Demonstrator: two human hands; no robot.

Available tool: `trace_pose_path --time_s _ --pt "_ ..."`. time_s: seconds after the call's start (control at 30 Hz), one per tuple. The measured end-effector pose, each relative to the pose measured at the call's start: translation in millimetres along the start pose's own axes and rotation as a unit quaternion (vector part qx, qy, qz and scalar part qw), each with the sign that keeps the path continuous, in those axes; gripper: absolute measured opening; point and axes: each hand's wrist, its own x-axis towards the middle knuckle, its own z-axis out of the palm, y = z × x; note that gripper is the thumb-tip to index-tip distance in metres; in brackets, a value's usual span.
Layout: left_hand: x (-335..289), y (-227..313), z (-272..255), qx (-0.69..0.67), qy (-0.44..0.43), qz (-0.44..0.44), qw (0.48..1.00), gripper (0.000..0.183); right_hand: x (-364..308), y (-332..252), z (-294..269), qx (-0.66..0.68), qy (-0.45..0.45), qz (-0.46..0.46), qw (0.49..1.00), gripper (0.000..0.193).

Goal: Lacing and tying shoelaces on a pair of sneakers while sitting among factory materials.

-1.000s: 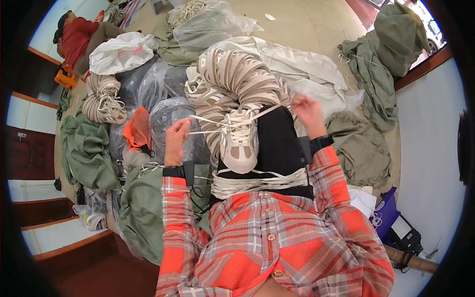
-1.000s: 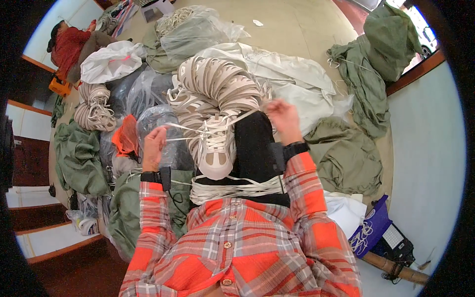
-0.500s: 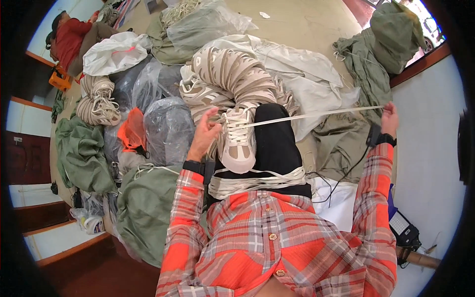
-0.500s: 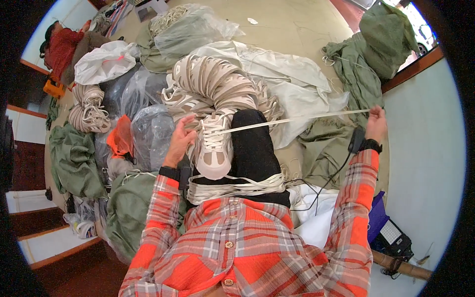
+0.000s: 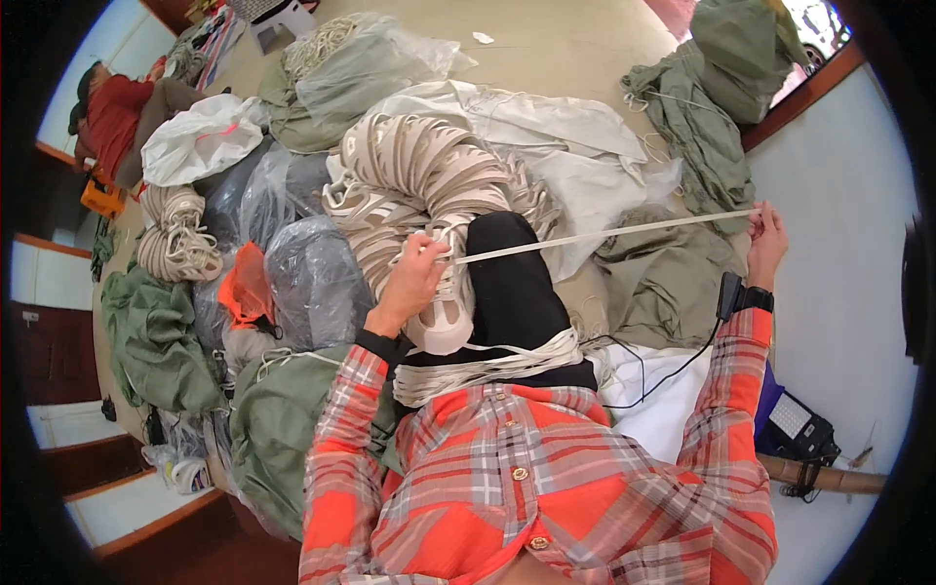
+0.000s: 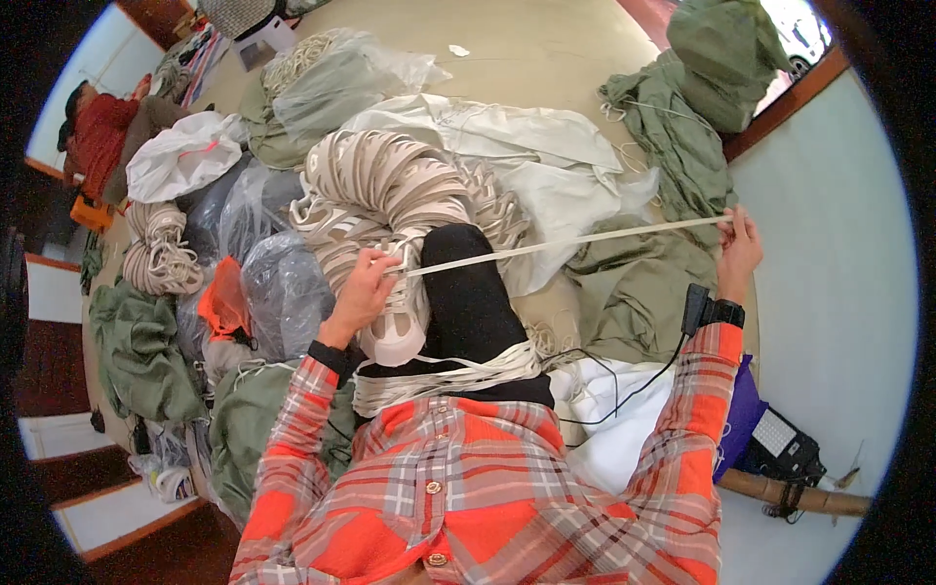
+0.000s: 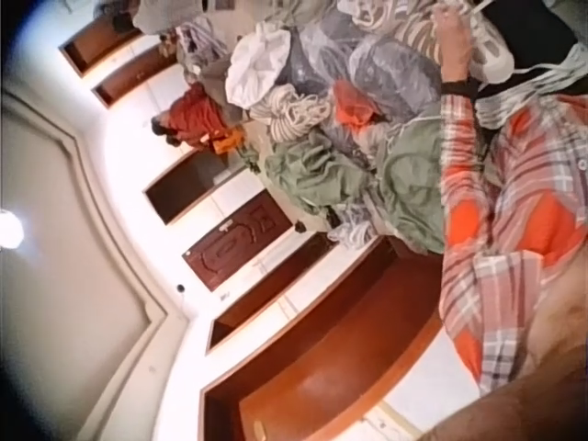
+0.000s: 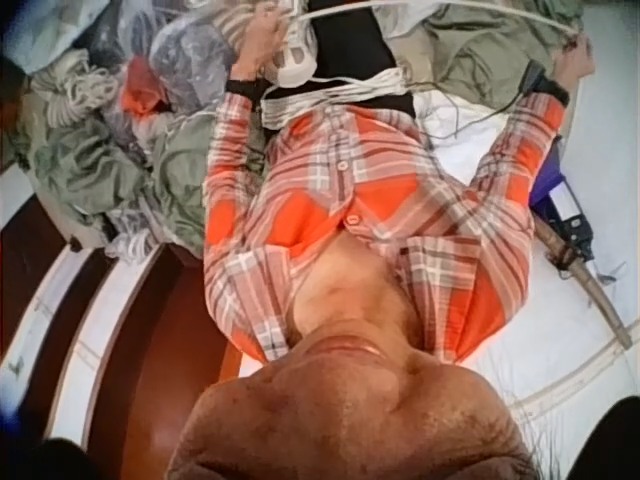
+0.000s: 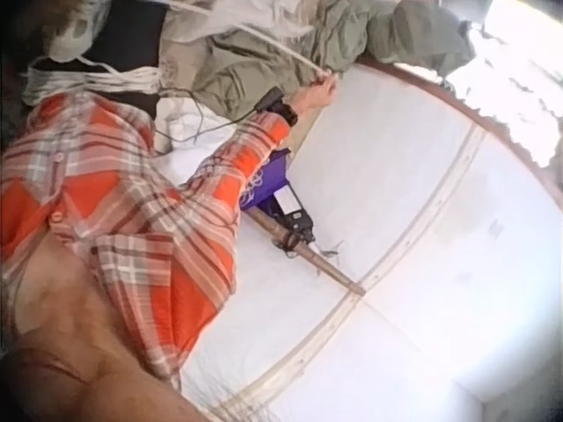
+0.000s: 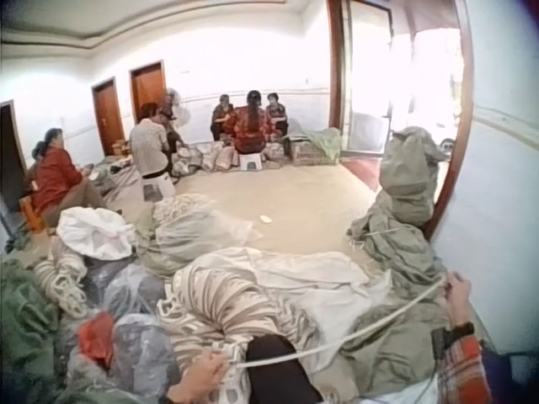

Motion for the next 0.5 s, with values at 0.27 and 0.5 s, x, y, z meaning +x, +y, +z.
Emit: trace_pose_path --time_s 0.27,0.5 --pt "44.6 50.2 0.6 0.025 -0.255 0.048 0.965 0.015 -38.5 -61.3 23.2 0.045 -0.032 -0.042 0.998 0.022" --pt "79.3 157.6 -52.2 -0.193 -0.328 0.053 0.923 0.021 -53.7 -82.1 57.9 0.097 -0.113 -0.023 0.989 0.026"
